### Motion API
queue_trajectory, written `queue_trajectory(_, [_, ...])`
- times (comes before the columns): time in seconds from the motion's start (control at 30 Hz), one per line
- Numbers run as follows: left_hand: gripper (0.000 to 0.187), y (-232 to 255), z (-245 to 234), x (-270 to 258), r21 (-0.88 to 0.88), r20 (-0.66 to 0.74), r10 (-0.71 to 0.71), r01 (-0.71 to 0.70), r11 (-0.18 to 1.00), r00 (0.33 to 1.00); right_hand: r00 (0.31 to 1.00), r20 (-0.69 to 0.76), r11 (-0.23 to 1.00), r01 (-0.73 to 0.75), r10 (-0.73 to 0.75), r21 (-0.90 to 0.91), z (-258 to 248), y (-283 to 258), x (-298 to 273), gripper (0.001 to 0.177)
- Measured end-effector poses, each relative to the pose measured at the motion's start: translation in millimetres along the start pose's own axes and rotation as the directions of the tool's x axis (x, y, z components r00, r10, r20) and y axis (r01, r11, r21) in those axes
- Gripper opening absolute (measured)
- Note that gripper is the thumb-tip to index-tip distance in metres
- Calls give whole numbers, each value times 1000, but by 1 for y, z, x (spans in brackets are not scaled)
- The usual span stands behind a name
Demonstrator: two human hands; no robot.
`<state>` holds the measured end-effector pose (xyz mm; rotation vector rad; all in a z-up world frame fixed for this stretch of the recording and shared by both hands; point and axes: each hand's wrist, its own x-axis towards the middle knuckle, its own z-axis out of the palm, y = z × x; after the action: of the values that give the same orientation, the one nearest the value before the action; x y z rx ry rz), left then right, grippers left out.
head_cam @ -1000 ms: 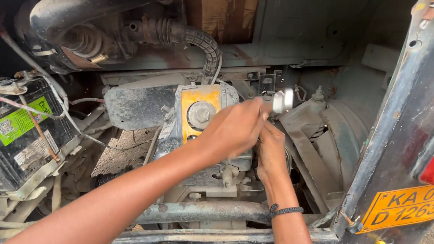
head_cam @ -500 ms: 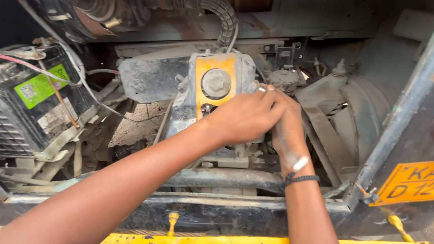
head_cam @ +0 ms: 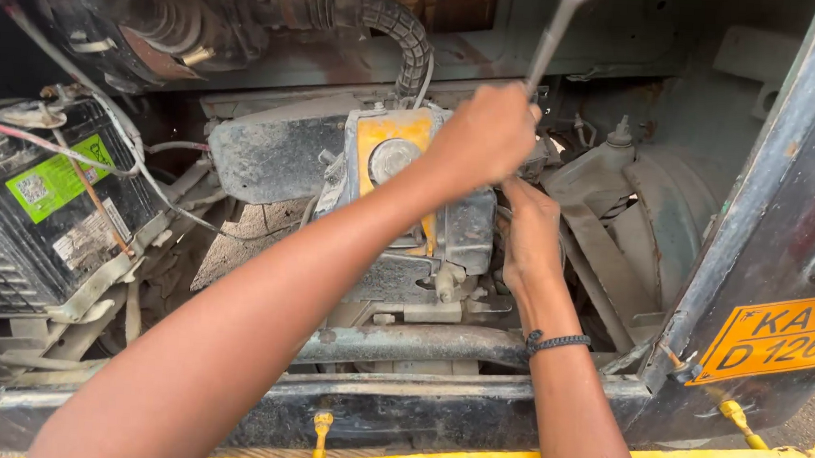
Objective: Repairing or servicing the engine compartment of an auto-rickshaw using wrenches.
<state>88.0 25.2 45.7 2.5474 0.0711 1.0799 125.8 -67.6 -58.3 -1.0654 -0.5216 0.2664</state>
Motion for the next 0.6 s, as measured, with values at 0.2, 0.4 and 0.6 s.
queue_trajectory(0.2, [27,3,-1,-11,-9,84,30,-30,1000,996,978,68,971,204,-197,-125,-29,46,34,31])
queue_trajectory(0.4, [19,-18,12,-108,345,147,612,-620,704,777,993,119,996,-6,-5,92,-13,-3,0,20])
queue_trajectory(0.6, [23,10,-13,-78,61,-51,355,-352,934,933,988,143,996,54,-64,76,-18,11,10,29])
